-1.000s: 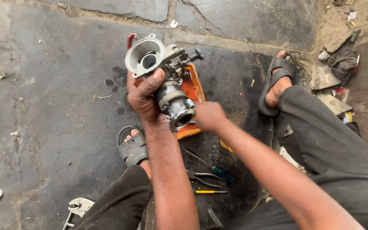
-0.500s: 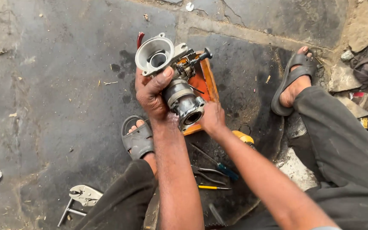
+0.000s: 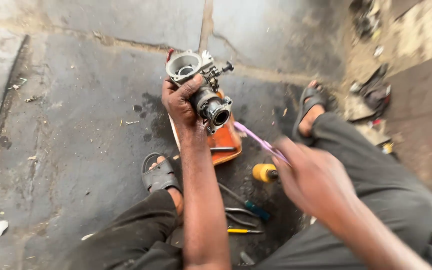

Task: Clean a motorcycle carburetor using fuel and a brush.

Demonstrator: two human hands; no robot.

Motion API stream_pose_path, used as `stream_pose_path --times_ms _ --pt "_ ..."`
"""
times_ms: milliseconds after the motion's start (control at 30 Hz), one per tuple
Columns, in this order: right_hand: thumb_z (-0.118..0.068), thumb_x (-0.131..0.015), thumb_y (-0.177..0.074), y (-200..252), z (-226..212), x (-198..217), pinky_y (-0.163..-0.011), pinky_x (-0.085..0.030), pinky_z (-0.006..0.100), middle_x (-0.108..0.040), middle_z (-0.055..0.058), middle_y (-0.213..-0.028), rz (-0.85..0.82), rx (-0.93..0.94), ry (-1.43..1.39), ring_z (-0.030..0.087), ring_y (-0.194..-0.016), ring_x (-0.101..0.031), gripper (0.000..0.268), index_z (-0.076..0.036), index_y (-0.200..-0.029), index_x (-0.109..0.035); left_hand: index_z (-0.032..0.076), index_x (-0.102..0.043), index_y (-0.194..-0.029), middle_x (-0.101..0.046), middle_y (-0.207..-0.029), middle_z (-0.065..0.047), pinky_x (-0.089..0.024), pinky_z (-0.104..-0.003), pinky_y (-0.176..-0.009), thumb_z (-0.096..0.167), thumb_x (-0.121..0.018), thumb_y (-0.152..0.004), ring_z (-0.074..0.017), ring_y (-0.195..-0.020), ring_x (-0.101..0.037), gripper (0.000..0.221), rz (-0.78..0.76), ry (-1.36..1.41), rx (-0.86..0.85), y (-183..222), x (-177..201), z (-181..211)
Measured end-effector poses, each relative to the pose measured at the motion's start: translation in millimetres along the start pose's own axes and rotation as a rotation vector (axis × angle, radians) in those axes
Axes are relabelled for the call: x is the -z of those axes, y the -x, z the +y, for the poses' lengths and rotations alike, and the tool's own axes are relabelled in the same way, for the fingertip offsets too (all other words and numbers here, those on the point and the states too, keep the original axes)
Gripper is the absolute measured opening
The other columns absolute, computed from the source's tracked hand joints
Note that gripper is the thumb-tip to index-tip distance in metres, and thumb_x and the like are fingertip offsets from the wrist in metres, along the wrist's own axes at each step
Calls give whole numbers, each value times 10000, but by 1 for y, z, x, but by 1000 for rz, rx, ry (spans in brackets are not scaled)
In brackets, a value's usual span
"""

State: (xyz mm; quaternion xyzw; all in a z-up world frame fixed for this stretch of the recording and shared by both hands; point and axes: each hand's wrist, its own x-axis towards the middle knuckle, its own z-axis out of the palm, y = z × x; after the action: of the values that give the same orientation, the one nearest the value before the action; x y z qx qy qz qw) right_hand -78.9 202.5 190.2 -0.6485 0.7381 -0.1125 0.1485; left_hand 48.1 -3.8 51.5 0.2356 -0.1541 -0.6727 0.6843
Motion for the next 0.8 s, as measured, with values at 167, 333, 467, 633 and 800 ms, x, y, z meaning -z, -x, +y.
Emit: stream_pose_path --times_ms 167,333,467,633,800 --pt "-180 -684 -908 54 -38 38 -539 -527 385 -712 73 -790 320 75 25 265 -631 -689 182 -103 -1062 -744 -74 -574 -1096 -677 -934 -188 -673 -442 -663 -15 -779 -669 -285 -710 -720 477 8 -93 -27 16 -4 -12" --pt "-169 -731 -874 68 -45 40 -545 -530 356 -690 44 -787 435 142 88 244 -633 -682 191 -116 -1053 -770 -107 -620 -1122 -700 -958 -190 -672 -398 -710 -29 -756 -691 -267 -752 -730 458 -36 -87 -10 31 -19 -5" --pt "-175 -744 -880 65 -46 43 -527 -529 342 -694 32 -789 462 115 81 213 -590 -674 192 -115 -1061 -769 -80 -603 -1101 -691 -927 -186 -664 -426 -641 -41 -747 -628 -273 -704 -721 496 23 -24 17 30 -22 -2" --pt "-149 -705 -897 32 -30 17 -485 -529 335 -688 65 -825 381 160 134 213 -564 -666 253 -65 -1133 -746 -75 -603 -1133 -680 -964 -170 -671 -407 -672 -17 -775 -645 -257 -732 -718 520 26 -152 1 33 -22 -9" --pt "-157 -637 -930 26 -27 7 -502 -524 350 -651 88 -813 278 180 179 233 -580 -653 273 -23 -1160 -696 -69 -572 -1133 -658 -969 -175 -676 -429 -659 -25 -774 -621 -265 -731 -714 552 37 -91 42 31 -21 -9"
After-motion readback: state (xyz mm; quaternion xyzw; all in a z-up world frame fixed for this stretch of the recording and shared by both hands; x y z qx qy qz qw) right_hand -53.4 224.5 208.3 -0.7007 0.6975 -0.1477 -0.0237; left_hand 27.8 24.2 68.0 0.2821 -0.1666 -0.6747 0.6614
